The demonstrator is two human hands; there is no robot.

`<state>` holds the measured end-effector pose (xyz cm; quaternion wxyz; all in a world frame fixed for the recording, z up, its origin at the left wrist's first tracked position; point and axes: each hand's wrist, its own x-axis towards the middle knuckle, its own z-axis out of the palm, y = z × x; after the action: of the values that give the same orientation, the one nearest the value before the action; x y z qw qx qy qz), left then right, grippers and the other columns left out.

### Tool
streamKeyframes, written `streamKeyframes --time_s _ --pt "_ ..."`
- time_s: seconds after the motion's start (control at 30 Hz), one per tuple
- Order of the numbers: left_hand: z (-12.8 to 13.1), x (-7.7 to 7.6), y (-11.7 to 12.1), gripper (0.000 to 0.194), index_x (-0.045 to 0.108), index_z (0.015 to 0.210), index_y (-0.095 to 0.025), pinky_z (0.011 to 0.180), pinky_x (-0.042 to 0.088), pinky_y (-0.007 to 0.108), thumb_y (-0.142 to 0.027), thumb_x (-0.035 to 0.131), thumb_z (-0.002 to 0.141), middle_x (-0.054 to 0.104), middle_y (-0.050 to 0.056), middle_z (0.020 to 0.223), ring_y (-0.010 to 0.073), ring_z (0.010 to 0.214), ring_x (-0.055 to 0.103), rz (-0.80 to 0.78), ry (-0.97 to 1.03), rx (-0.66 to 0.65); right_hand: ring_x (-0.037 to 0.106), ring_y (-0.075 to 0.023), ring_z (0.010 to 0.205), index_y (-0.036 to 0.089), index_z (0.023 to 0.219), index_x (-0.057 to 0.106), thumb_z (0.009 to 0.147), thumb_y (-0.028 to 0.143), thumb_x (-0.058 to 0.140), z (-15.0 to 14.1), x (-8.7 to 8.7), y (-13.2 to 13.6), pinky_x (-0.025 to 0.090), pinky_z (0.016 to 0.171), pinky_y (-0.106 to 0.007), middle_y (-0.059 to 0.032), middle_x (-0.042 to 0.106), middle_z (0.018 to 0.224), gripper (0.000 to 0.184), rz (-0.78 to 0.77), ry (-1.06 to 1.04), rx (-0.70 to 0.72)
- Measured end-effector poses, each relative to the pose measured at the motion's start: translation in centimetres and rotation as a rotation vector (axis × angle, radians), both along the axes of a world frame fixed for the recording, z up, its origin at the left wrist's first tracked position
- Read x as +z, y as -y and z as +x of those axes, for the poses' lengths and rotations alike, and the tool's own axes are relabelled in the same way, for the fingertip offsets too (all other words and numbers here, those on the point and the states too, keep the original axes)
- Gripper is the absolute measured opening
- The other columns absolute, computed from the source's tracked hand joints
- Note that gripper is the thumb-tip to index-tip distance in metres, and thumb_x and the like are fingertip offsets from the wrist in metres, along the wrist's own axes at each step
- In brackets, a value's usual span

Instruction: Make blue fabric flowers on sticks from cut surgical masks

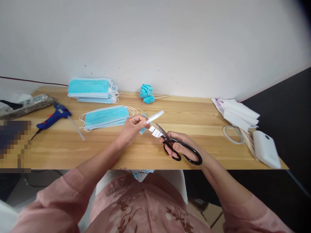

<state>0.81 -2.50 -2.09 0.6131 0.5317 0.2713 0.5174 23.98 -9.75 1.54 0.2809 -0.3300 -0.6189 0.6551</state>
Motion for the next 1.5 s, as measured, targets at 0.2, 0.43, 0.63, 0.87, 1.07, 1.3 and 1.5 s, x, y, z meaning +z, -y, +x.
streamKeyframes --time_s 0.2,0.43,0.63,0.87,1.07,1.3,1.5 --pt "0.1 -0.4 -0.1 0.041 0.063 0.081 -0.019 0.071 0.042 0.030 -0.058 0.075 0.081 0.064 0.001 0.073 0.0154 0.073 0.057 -0.009 0.033 0.001 0.047 -0.0077 0.053 0.014 0.113 0.057 0.089 0.068 0.061 0.0 0.0 -0.1 0.038 0.050 -0.021 0.0006 0.057 0.073 0.060 -0.016 0.014 -0.014" --pt "0.2 -0.9 -0.2 0.039 0.059 0.089 -0.020 0.066 0.040 0.027 -0.055 0.075 0.083 0.061 -0.001 0.071 0.0129 0.068 0.054 -0.038 0.078 -0.035 0.049 -0.0082 0.056 0.014 0.115 0.057 0.091 0.065 0.062 0.2 -0.2 -0.1 0.039 0.050 -0.021 -0.0006 0.057 0.076 0.056 -0.002 -0.013 -0.021" --pt "0.2 -0.7 -0.1 0.046 0.058 0.085 -0.020 0.065 0.042 0.028 -0.061 0.078 0.077 0.061 -0.001 0.073 0.0138 0.068 0.054 -0.084 0.032 -0.044 0.050 -0.0080 0.052 0.014 0.110 0.058 0.083 0.071 0.065 -0.5 0.4 -0.3 0.039 0.047 -0.021 -0.0003 0.059 0.072 0.064 -0.065 0.008 -0.051" --pt "-0.1 -0.8 0.0 0.039 0.065 0.087 -0.018 0.067 0.044 0.029 -0.055 0.077 0.081 0.066 0.002 0.081 0.0142 0.071 0.059 -0.097 0.017 -0.094 0.048 -0.0070 0.049 0.014 0.108 0.059 0.082 0.071 0.067 -1.0 0.6 -0.7 0.039 0.046 -0.021 0.0006 0.059 0.069 0.063 -0.063 0.007 -0.056" --pt "-0.2 -0.8 0.0 0.038 0.068 0.089 -0.017 0.067 0.043 0.028 -0.054 0.076 0.082 0.067 0.003 0.081 0.0136 0.070 0.059 -0.081 0.035 -0.141 0.049 -0.0070 0.048 0.012 0.109 0.060 0.083 0.071 0.066 -1.0 0.6 -0.9 0.039 0.046 -0.021 0.0002 0.060 0.069 0.065 -0.052 0.022 -0.051" --pt "-0.1 -0.4 0.1 0.045 0.068 0.086 -0.017 0.066 0.043 0.028 -0.059 0.079 0.076 0.068 0.004 0.080 0.0145 0.070 0.059 -0.116 0.028 -0.132 0.050 -0.0069 0.048 0.013 0.110 0.060 0.084 0.069 0.066 -0.6 0.5 -0.8 0.038 0.044 -0.020 0.0002 0.060 0.069 0.062 -0.053 0.021 -0.040" --pt "-0.1 -0.6 0.0 0.040 0.068 0.086 -0.016 0.066 0.043 0.028 -0.054 0.079 0.079 0.069 0.003 0.081 0.0141 0.070 0.060 -0.087 0.062 -0.145 0.049 -0.0064 0.047 0.012 0.108 0.060 0.083 0.070 0.066 -0.9 0.6 -0.9 0.038 0.045 -0.020 0.0004 0.060 0.069 0.063 -0.055 0.008 -0.040"
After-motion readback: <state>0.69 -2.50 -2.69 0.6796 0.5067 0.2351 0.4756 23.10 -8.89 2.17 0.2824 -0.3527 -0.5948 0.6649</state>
